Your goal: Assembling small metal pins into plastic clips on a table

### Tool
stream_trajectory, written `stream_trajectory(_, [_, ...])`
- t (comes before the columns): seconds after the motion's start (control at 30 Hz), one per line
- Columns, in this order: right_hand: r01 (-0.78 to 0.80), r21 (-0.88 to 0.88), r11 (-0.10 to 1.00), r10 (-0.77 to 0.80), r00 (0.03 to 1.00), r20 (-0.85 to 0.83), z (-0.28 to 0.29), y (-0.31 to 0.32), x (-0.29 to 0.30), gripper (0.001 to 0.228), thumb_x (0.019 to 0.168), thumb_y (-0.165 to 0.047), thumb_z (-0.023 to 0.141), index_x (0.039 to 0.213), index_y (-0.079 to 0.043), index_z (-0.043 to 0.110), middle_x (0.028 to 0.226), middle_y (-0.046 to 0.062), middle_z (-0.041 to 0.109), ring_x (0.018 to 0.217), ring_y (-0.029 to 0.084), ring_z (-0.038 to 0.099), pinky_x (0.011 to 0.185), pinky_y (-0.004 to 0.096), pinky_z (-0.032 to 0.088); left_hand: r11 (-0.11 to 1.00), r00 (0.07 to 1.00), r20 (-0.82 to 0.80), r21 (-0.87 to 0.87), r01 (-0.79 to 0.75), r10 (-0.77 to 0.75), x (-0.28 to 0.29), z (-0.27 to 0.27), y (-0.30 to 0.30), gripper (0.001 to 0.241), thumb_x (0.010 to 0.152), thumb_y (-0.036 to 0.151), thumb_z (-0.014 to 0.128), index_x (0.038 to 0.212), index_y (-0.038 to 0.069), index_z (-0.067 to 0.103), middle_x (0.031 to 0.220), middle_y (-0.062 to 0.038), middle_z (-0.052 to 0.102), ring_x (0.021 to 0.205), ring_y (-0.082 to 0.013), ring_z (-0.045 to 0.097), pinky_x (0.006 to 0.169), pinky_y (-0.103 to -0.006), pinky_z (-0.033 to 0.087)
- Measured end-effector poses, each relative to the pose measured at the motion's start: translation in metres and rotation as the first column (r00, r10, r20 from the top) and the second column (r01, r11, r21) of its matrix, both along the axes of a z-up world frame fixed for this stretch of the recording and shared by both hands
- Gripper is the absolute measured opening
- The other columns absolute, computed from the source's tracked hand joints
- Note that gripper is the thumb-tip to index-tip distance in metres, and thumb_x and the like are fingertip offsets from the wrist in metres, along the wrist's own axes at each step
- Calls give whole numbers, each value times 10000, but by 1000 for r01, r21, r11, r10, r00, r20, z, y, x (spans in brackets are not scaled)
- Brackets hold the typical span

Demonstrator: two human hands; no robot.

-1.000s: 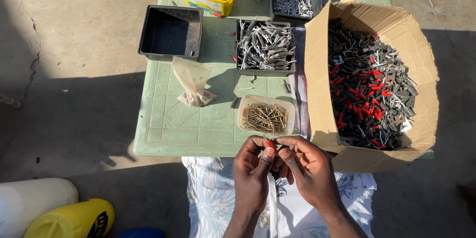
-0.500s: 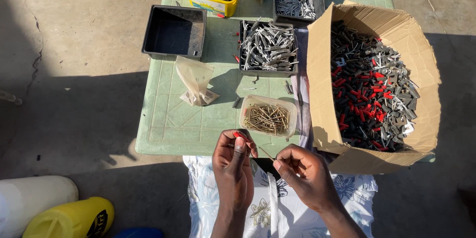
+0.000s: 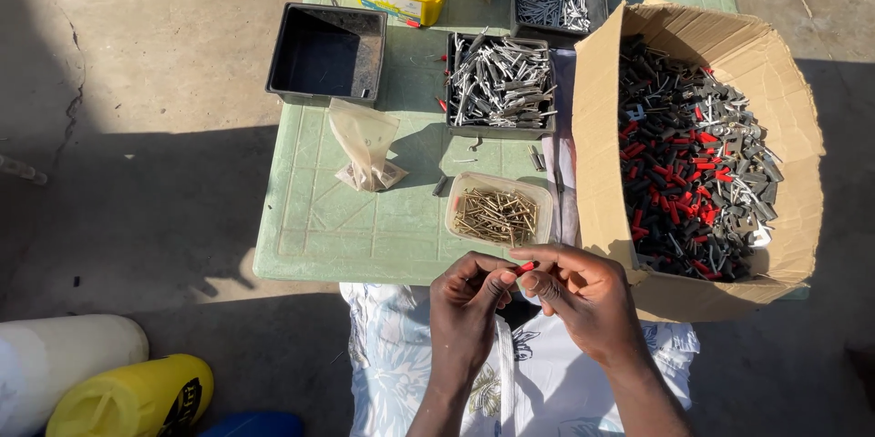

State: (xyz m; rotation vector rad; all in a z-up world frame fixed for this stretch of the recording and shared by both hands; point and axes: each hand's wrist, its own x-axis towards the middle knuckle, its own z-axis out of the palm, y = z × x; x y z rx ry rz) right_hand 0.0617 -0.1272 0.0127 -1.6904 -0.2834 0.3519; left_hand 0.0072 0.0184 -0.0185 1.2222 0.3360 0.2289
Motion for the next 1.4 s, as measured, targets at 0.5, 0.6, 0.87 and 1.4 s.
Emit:
stream_trajectory(0.5, [579,-411,704,-319,775,545,-27,-106,50,225,1125,-261,657,1221,-74,736,1006,102,749,853,264,746,743,430,547,982,993,41,154,-113,108,64,-5,40,173,1031,189,618,922,62,664,724,-23,645,603,-83,525,548,-226,433])
stream_trajectory(0.6, [607,-356,710,-313,725,613,-34,-103,49,161,1140,-167,680,1170,-27,754,900,107,737,773,234,716,724,408,525,670,990,-28,739,-73,139,129,-14,81,192,953,55,628,1125,81,709,1005,-76,789,804,-167,776,662,-320,639])
stream_trajectory(0.87, [618,-446,647,-284,739,611,-53,-115,54,298,1078,-374,649,1200,-125,756,768,81,671,569,280,552,530,507,369,-47,982,-155,987,151,-104,262,-93,146,281,843,-142,476,1041,4,612,1019,-246,640,980,-406,529,748,-494,498])
stream_trajectory(1.4, [683,-120,721,-370,525,767,-43,-86,26,96,1143,39,660,1134,115,717,1007,183,719,920,249,679,824,382,551,356,991,109,926,-128,73,143,-31,95,121,1005,49,607,963,60,495,766,-103,644,643,-308,553,541,-470,378])
